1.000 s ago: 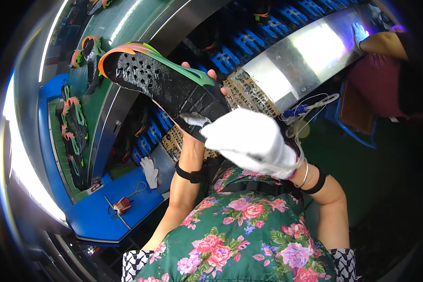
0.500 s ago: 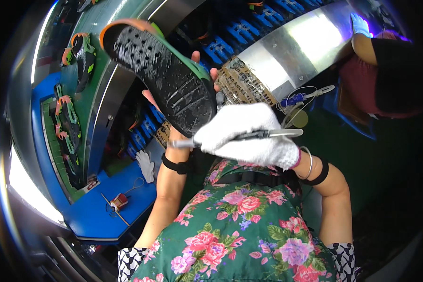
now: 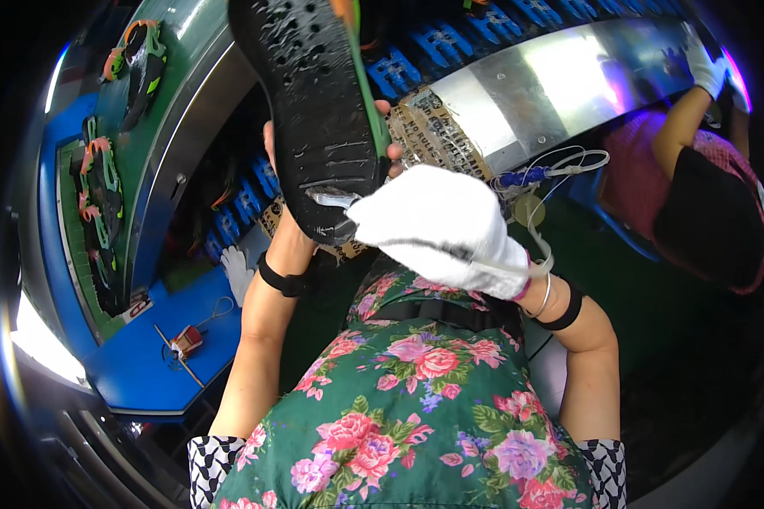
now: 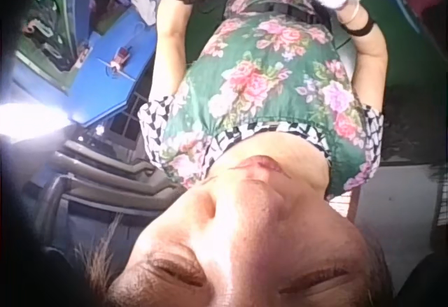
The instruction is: Apply glue to the edges and bottom surfaces of shoe soles using a brush and liquid adhesive.
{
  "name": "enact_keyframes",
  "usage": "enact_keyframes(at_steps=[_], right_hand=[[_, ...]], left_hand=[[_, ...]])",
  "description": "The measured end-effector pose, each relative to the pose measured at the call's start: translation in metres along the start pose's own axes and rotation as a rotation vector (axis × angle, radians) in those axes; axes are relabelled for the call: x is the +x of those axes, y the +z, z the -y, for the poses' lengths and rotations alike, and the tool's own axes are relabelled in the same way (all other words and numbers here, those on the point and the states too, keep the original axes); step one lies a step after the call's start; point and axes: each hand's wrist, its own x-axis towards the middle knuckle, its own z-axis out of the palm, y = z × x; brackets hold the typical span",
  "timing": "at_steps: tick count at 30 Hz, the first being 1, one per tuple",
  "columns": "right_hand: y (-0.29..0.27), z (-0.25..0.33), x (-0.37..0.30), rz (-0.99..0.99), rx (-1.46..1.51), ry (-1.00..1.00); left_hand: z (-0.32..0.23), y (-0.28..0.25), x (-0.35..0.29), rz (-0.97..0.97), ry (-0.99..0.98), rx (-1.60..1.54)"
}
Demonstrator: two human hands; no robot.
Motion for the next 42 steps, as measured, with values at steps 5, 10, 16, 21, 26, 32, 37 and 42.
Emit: enact_keyframes(at_steps=[5,10,16,21,26,32,37,42], right_hand=[[0.008,0.009,-0.011,0.189,-0.069,-0.100],[-0.013,0.008,0.004,0.206,0.192,-0.040],[-0.008,-0.001,-0.011,0.304,-0.219,-0.195],[-0.021,0.004,-0.002,0.353,-0.056,-0.173],[-0.028,0.001,0.000,0.386,-0.242,-0.216],[-0.022,0.001,-0.002,0.381,-0.079,-0.191],[-0.028,-0.004,0.005,0.286,-0.246,-0.175],[-0.021,-0.007,0.005,0.253,0.240,0.022]], left_hand=[[-0.002,-0.007,0.001,0.027,-0.029,0.016],[-0.007,-0.027,0.002,-0.146,0.038,0.120],[-0.021,-0.010,0.008,-0.328,-0.088,0.004],[-0.025,0.002,0.007,-0.274,-0.117,0.038],[-0.026,0.015,0.007,-0.317,-0.181,0.143],[-0.028,0.014,0.006,-0.378,-0.179,0.198],[-0.025,0.009,0.011,-0.320,-0.086,0.183],[-0.020,-0.020,0.014,-0.267,0.003,-0.017]])
